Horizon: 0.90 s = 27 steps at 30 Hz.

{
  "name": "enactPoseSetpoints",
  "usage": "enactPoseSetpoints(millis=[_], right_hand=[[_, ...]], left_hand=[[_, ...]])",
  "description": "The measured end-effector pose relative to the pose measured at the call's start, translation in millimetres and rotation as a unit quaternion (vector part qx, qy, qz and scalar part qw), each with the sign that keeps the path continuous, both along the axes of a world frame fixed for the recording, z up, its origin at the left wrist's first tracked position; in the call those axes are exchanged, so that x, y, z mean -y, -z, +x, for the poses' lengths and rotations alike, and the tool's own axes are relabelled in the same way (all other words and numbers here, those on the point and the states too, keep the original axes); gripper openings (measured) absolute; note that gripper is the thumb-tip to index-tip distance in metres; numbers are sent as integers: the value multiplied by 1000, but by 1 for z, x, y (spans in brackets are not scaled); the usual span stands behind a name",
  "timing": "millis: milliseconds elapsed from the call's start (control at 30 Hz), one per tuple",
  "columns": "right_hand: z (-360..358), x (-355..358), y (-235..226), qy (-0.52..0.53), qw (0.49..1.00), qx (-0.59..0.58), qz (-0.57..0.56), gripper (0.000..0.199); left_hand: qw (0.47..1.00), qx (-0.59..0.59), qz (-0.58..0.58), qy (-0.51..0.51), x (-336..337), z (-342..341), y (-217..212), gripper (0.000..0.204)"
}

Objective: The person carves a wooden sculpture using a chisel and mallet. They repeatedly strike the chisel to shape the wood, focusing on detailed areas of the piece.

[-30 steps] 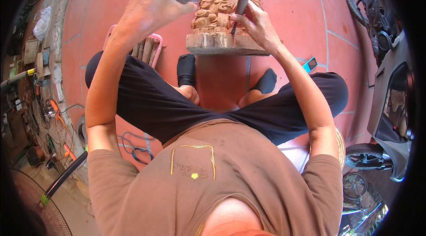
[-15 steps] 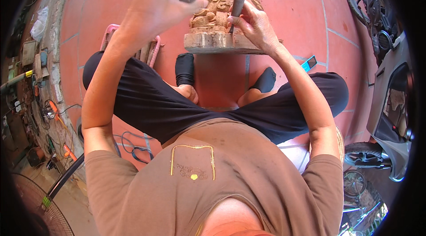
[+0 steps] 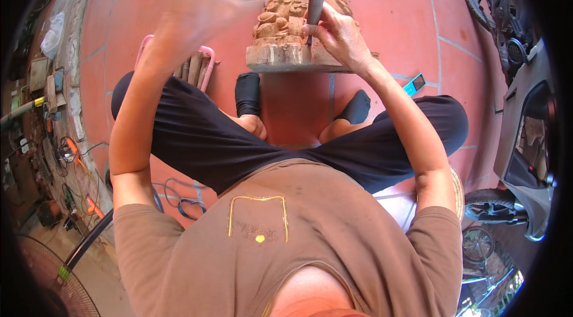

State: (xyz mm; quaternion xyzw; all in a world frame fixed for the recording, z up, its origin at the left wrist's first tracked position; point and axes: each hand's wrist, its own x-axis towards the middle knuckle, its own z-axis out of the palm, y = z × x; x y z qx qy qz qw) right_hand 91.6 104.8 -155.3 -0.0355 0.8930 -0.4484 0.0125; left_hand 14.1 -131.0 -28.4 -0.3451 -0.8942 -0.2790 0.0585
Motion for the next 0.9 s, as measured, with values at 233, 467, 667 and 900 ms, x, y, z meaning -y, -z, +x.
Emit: enactPoseSetpoints(millis=[233,467,667,900], right_hand=[[-4,-13,19,24,999,-39,-25,22],[-5,-55,3,150,972,-6,-180,21],[6,-34,11,61,971,21,-232,22],[8,-21,10,32,985,25,-166,24]], left_hand=[[978,-11,-205,-25,14,-14,13,57],[994,35,-100,-26,8,-2,-18,53],[991,54,-119,-3,-6,-9,-15,55],[991,69,-117,14,-16,-5,-19,56]])
